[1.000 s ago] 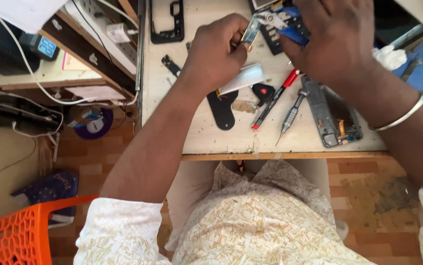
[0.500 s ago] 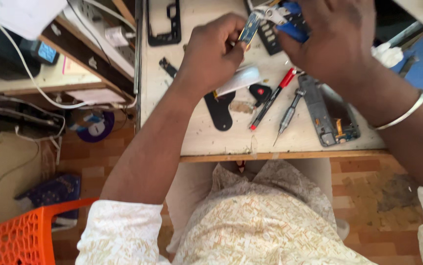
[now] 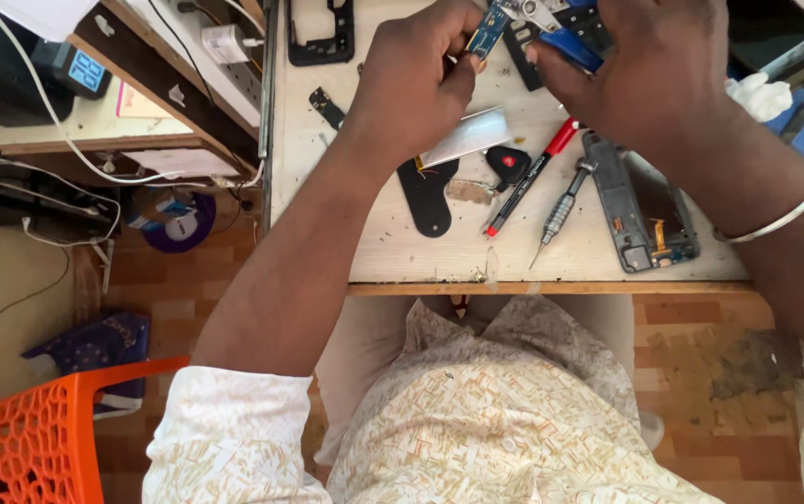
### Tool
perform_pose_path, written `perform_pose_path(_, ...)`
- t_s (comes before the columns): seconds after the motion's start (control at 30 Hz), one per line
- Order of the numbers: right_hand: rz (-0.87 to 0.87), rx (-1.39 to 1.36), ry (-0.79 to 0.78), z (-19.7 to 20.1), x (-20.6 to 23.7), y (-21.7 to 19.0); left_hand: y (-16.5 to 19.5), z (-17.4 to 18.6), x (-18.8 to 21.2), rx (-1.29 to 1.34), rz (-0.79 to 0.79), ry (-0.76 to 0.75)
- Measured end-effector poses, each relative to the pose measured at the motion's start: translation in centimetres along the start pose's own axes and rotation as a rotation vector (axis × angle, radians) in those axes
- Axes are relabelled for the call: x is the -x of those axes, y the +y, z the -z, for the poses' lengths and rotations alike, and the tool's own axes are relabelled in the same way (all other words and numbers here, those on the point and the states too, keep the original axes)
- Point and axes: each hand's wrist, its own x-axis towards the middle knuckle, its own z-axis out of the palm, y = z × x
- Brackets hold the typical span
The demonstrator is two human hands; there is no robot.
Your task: The person sits at a repair bench holding a phone motherboard in one hand and uses blue-handled pliers to pry and trim components from the board. They reposition the board repeatedly and work over a cluttered workbench with a disassembled phone, screwdriver, and marker nearby.
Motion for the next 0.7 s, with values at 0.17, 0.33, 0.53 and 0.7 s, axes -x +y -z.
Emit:
perform_pose_path(0.17,-0.014,-0.041,0.007,0.03,0.04,0.16,0.07,-0.07,-0.06,0.034,-0.041,0.025)
perform_pose_path(0.33,0.005,-0.081,0.003,0.01,-0.15,0.31,0.23,0.05,0.01,0.018,0.006,-0.006)
perform_pose_path(0.53,0.025,-0.07,0.029,0.2,-0.45,0.08,0.59,0.15,0.02,0.048,0.003,-0.002)
perform_pose_path(0.7,-0.022,-0.064,0.015,0.45,-0.63,-0.17,0.73,0.34,-0.17,-0.022,-0.04,0.042)
